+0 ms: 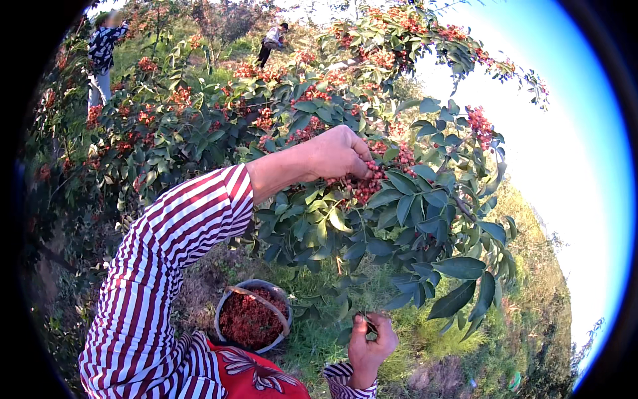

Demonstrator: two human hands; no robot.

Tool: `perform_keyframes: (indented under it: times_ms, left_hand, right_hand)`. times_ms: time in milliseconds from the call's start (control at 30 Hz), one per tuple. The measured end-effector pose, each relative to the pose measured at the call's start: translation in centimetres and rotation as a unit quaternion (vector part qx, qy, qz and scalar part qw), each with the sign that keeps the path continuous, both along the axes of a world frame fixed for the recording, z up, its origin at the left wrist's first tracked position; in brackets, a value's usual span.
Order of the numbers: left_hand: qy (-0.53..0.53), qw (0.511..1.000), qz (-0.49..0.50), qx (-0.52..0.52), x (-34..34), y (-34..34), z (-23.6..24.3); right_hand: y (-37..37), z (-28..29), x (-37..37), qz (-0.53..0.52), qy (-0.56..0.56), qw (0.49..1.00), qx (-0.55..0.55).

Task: The person picks clusters of red berries from a tree by hand and places them into a bucket hanging from their waist.

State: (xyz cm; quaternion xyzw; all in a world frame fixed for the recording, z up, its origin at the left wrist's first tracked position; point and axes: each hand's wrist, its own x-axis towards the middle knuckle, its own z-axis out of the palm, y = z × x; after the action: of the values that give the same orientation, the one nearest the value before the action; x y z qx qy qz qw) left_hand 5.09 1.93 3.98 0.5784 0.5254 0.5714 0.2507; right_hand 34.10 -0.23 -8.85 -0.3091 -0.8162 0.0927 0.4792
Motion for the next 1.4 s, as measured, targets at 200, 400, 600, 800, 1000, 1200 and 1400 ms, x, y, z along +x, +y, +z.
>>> perform_keyframes:
  times_ms: [200,400,600,800,1000,1200,1400]
  left_hand:
    - [0.015,0.961,0.272,0.048,-8.1,-3.7,2.4]
    - [-0.335,0.941,-0.009,-0.042,-9.1,-6.2,-0.3]
    - [-0.448,0.87,-0.203,0.013,-8.4,-5.8,-3.4]
    - [-0.398,0.889,-0.228,-0.008,-4.2,-7.1,-4.4]
    - [-0.287,0.94,-0.175,0.059,1.9,-10.9,-6.5]
    - [-0.255,0.966,-0.043,0.004,3.7,-11.0,-9.3]
    - [-0.214,0.974,0.072,-0.006,5.3,-13.0,-14.2]
  right_hand:
    - [3.7,-5.6,6.1,-0.101,0.013,0.986,-0.132]
    - [10.7,-17.7,14.7,-0.238,-0.33,0.879,-0.249]
    - [10.8,-16.8,13.5,-0.33,-0.543,0.708,-0.309]
    - [3.9,1.1,1.3,0.115,-0.025,0.963,-0.244]
    - [-1.8,5.4,-8.9,0.343,0.183,0.886,-0.251]
    - [-1.2,3.9,-11.0,0.332,0.089,0.851,-0.398]
    - [-1.3,0.4,-9.8,0.303,-0.055,0.822,-0.48]
